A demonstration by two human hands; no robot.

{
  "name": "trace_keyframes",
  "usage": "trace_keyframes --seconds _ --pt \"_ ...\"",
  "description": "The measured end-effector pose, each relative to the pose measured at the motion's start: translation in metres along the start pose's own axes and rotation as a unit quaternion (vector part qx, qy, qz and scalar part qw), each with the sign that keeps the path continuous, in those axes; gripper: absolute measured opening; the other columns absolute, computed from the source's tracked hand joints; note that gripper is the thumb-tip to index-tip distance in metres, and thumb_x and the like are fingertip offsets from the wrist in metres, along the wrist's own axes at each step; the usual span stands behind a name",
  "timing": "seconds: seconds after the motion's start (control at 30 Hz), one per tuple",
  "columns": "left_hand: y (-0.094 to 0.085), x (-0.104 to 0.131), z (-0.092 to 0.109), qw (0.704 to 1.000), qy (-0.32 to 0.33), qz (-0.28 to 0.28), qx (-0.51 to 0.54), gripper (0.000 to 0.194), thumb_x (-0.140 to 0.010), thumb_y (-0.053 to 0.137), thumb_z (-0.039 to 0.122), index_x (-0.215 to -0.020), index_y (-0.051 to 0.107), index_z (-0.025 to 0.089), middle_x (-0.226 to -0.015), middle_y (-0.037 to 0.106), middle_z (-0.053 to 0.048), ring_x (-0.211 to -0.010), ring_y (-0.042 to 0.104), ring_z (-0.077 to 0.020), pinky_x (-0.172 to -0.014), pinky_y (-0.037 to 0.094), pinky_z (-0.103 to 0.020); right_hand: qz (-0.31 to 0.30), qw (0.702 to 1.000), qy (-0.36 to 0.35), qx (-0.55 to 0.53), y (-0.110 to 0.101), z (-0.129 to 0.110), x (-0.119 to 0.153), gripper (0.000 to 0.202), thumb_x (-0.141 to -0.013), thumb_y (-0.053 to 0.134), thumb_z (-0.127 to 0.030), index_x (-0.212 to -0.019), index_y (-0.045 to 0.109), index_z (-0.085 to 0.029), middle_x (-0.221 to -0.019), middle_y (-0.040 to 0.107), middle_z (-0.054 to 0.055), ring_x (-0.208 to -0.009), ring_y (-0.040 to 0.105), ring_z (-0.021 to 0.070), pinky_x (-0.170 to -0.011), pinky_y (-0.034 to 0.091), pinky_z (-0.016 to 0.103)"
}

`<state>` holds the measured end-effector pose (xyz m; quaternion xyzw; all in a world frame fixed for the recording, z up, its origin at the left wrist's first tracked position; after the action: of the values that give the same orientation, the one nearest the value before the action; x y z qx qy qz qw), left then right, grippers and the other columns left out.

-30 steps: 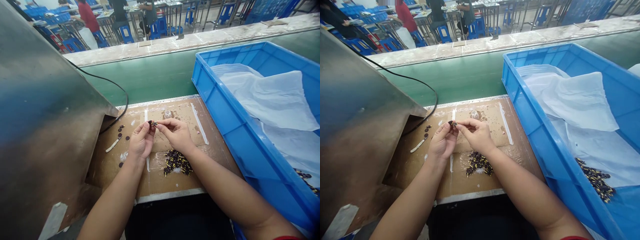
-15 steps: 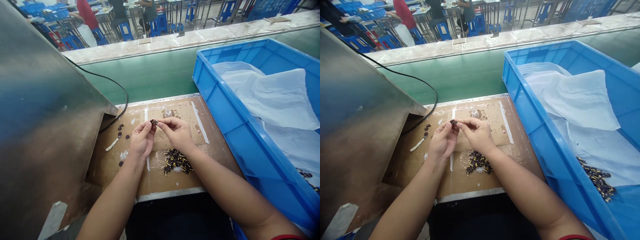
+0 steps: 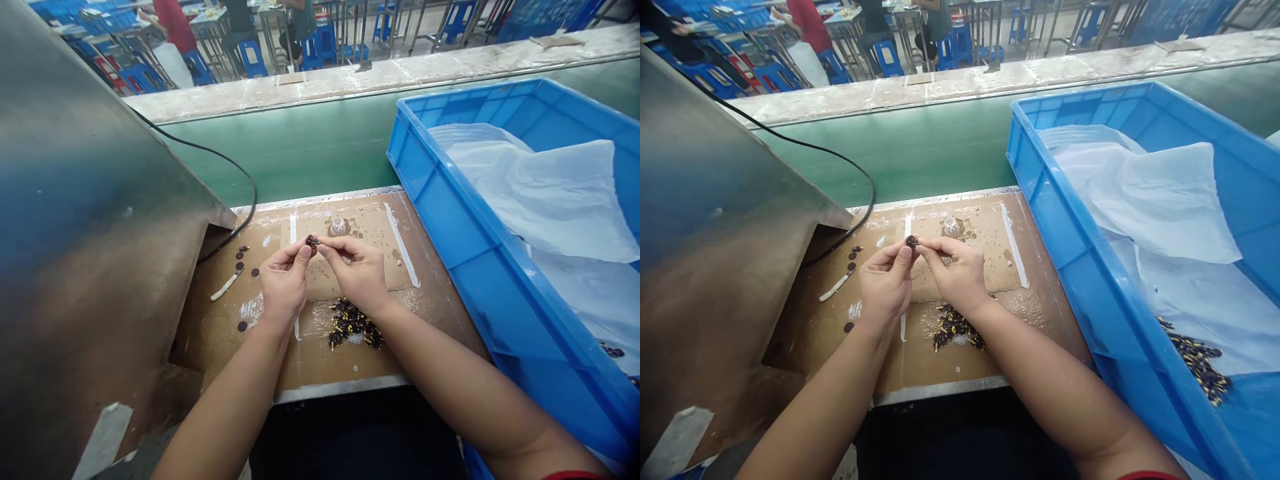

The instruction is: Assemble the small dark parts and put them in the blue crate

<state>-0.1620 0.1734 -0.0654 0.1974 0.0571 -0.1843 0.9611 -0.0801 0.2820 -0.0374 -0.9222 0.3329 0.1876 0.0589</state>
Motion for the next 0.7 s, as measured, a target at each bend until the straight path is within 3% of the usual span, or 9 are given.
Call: trace_keyframes --seconds 0.27,0.43,0.7 --pt "-0.002 0.005 0.008 0.985 0.095 -0.014 -0.141 0.020 -0.087 0.074 0.028 -0.106 0.076 0.022 -0.108 0.075 -0.007 -0.101 0.072 -0.0203 -0.100 0.059 -0.038 0.001 0.998 -0.031 0.058 -0.003 -0.006 -0.001 0.013 -0.093 0.067 -0.025 -0.103 0.077 -0.023 -0.101 0.079 0.002 -0.091 0.074 0.0150 -0.084 0.061 0.033" --pt "0.001 0.006 0.021 0.951 0.175 -0.022 -0.253 0.018 -0.088 0.072 0.024 -0.105 0.077 0.021 -0.104 0.075 -0.007 -0.094 0.073 -0.0189 -0.092 0.061 -0.035 0.000 0.982 -0.138 0.126 -0.007 -0.009 -0.003 0.014 -0.094 0.065 -0.022 -0.103 0.076 -0.024 -0.101 0.079 0.000 -0.092 0.073 0.0149 -0.087 0.060 0.033" --pt "0.000 0.006 0.026 0.938 0.212 -0.020 -0.275 0.015 -0.089 0.069 0.022 -0.102 0.076 0.020 -0.102 0.075 -0.007 -0.091 0.071 -0.0186 -0.088 0.059 -0.038 -0.016 0.956 -0.221 0.190 -0.007 -0.009 0.002 0.014 -0.096 0.063 -0.019 -0.104 0.073 -0.023 -0.103 0.078 0.002 -0.097 0.072 0.0150 -0.092 0.060 0.034"
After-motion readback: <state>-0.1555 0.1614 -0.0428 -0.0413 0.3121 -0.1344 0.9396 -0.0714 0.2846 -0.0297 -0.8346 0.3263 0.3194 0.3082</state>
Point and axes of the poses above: each hand's wrist, its own x-axis away from the middle knuckle, its own y-axis out of the palm, z = x × y, the point moved 3 cm from there along -x, towards the middle knuckle
